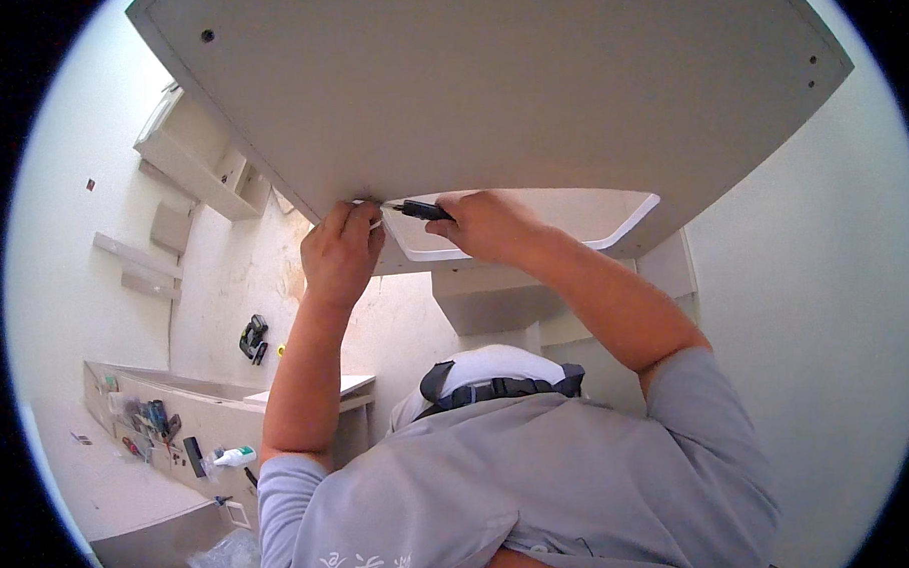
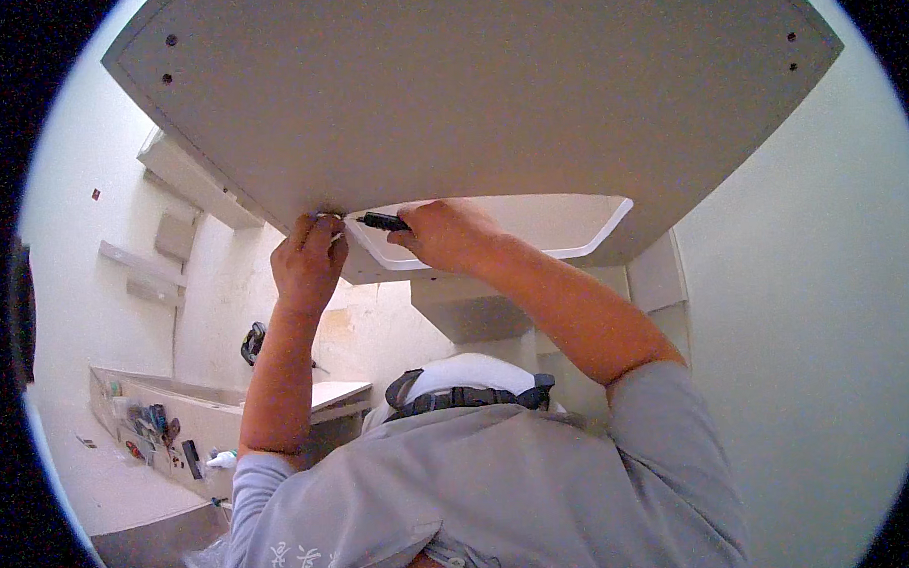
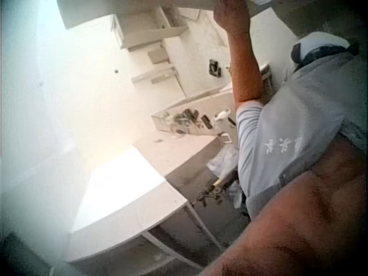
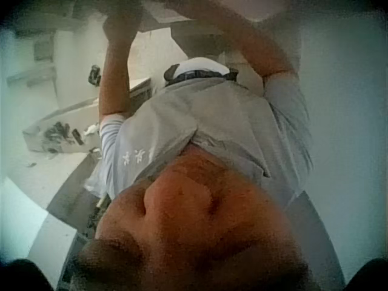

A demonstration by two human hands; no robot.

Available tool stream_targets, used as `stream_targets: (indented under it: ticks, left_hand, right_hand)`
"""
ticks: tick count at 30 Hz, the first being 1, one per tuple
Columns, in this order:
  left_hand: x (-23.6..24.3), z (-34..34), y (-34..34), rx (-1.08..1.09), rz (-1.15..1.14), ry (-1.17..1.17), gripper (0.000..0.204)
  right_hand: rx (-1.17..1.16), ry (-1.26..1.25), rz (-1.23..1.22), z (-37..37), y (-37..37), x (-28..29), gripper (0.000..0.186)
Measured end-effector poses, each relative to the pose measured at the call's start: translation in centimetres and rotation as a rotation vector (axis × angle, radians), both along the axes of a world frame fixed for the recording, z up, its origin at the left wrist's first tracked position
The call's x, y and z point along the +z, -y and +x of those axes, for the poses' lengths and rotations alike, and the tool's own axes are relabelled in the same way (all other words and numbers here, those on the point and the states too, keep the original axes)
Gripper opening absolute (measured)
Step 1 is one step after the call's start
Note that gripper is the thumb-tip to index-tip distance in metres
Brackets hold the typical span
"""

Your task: The person applies a white adhesive strip to the inner edges of a rectangular cutout in a wooden panel, presses it firmly by hand along the perimeter, and then uses a utility knife to cut away the excess material.

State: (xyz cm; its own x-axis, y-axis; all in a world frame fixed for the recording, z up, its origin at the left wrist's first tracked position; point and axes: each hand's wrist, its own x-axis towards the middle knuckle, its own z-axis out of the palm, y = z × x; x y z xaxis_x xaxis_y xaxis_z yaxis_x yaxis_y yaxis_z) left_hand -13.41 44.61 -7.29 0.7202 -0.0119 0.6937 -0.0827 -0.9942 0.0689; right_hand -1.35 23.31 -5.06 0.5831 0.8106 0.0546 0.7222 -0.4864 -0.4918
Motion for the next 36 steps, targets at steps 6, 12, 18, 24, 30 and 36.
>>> stream_targets:
  ticks: [6,12,18,24,30,36]
  left_hand:
    - [-0.2,-0.3,0.0,-0.008,0.002,0.031,0.021]
    - [-0.7,-0.5,-0.3,-0.012,-0.035,0.022,0.018]
    - [-0.8,-0.9,-0.5,-0.01,-0.074,0.041,0.015]
    - [-1.1,-1.7,-0.5,0.0,-0.113,0.038,0.015]
    - [-2.2,-3.2,-1.0,0.051,-0.132,0.029,0.016]
    - [-3.3,-5.3,-1.2,0.084,-0.154,0.047,0.015]
  right_hand:
    - [0.01,-0.031,-0.062,-0.1,-1.1,-0.2,0.039]
    - [-0.006,0.021,-0.072,-0.6,-1.2,0.5,0.039]
    - [0.048,0.029,-0.148,-0.2,-0.8,0.0,0.037]
    - [0.009,0.035,-0.182,-0.5,-0.7,-0.2,0.034]
    - [0.067,0.007,-0.242,-0.5,-0.2,-1.4,0.035]
    - [0.023,0.014,-0.227,-0.6,-0.3,-3.9,0.031]
